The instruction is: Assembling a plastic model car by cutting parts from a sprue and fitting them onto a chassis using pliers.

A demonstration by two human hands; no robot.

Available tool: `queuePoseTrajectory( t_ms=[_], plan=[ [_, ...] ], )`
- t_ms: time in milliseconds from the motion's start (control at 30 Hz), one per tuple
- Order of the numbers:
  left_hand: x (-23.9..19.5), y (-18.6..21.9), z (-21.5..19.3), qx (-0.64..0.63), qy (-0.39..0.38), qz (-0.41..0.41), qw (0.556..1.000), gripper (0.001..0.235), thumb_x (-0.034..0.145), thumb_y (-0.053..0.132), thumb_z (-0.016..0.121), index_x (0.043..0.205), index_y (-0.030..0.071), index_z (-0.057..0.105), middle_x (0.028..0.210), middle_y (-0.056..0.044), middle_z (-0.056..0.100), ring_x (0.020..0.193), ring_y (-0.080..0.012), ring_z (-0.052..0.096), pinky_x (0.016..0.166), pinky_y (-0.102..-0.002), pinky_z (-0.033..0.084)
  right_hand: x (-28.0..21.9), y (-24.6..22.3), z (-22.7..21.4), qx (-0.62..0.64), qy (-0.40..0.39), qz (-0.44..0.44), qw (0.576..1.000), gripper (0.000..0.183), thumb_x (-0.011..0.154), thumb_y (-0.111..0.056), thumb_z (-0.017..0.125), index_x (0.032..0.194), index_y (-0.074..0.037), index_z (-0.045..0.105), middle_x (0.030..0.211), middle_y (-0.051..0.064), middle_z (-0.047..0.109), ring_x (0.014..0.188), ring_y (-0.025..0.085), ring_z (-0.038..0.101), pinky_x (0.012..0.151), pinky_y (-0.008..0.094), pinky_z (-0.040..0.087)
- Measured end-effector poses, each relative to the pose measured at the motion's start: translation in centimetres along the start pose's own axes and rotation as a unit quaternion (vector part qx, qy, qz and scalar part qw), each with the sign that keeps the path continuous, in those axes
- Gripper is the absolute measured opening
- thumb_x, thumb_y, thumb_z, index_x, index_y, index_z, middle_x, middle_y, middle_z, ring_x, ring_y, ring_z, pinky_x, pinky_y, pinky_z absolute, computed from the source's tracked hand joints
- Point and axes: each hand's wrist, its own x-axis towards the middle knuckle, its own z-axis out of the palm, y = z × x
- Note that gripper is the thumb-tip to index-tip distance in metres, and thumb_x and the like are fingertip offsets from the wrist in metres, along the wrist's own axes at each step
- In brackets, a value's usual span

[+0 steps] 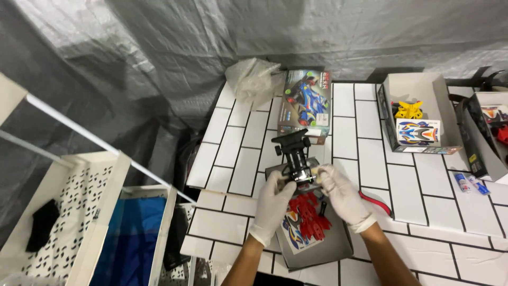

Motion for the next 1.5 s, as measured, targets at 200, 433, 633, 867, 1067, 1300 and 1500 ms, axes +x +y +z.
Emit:
queuePoseTrajectory(
  t_ms=[200,433,633,867,1067,1300,1500],
  plan=[
    [0.0,1.1,0.0,0.027,-0.003,0.011,1.0,0.01,0.092,0.017,0.065,0.1,0.011,0.065,0.089,0.0,0.064,0.082,-0.0101,0.055,0.075,-0.025,0.047,0.4,-4.2,0.9,-0.029,-0.071,-0.062,0.995,0.029,0.103,-0.025,0.055,0.124,-0.009,0.067,0.121,0.005,0.071,0.118,0.017,0.065,0.111,0.035,0.046],
    [1.2,-0.9,-0.2,-0.004,-0.002,0.039,0.999,0.012,0.088,0.011,0.068,0.094,0.012,0.058,0.088,0.001,0.058,0.08,-0.0109,0.05,0.075,-0.026,0.044,1.1,0.0,0.6,-0.005,-0.068,-0.031,0.997,0.024,0.104,-0.021,0.054,0.121,-0.01,0.067,0.112,-0.001,0.066,0.106,0.01,0.058,0.106,0.029,0.045],
    [2.1,-2.4,-1.1,0.015,-0.04,0.002,0.999,0.016,0.085,0.013,0.075,0.096,0.013,0.063,0.093,-0.003,0.065,0.091,-0.0162,0.06,0.087,-0.035,0.054,1.3,-0.5,1.0,0.029,-0.013,0.175,0.984,0.021,0.102,-0.02,0.065,0.108,-0.001,0.073,0.079,0.004,0.054,0.063,0.011,0.052,0.06,0.028,0.054],
    [2.4,-3.2,-1.6,0.014,-0.038,0.008,0.999,0.012,0.085,0.012,0.074,0.095,0.014,0.069,0.094,-0.003,0.071,0.092,-0.0133,0.063,0.088,-0.033,0.054,1.9,-1.4,1.1,0.013,-0.007,0.187,0.982,0.023,0.1,-0.02,0.068,0.104,0.001,0.073,0.074,0.006,0.057,0.061,0.011,0.055,0.059,0.028,0.057],
    [1.7,-2.1,-1.6,0.0,-0.018,0.001,1.0,0.015,0.084,0.011,0.075,0.099,0.013,0.074,0.095,-0.005,0.073,0.086,-0.012,0.064,0.082,-0.03,0.057,1.7,0.5,0.9,0.02,-0.005,0.191,0.981,0.023,0.101,-0.021,0.067,0.112,-0.001,0.074,0.077,0.007,0.057,0.063,0.012,0.055,0.059,0.029,0.058],
    [1.8,-2.7,-1.4,-0.044,-0.001,0.002,0.999,0.013,0.087,0.009,0.073,0.1,0.01,0.073,0.089,-0.006,0.067,0.077,-0.0116,0.062,0.07,-0.025,0.058,1.5,1.1,1.2,0.031,-0.001,0.184,0.982,0.025,0.101,-0.02,0.066,0.115,-0.001,0.074,0.084,0.007,0.063,0.068,0.01,0.057,0.065,0.03,0.062],
    [0.1,0.0,-1.1,0.043,-0.009,-0.018,0.999,0.02,0.09,0.016,0.062,0.106,0.012,0.073,0.108,0.0,0.069,0.092,-0.0117,0.06,0.084,-0.023,0.048,0.5,-1.4,0.5,-0.038,-0.085,-0.047,0.995,0.018,0.105,-0.025,0.057,0.097,-0.01,0.065,0.09,-0.002,0.057,0.085,0.011,0.051,0.082,0.027,0.044]
  ],
)
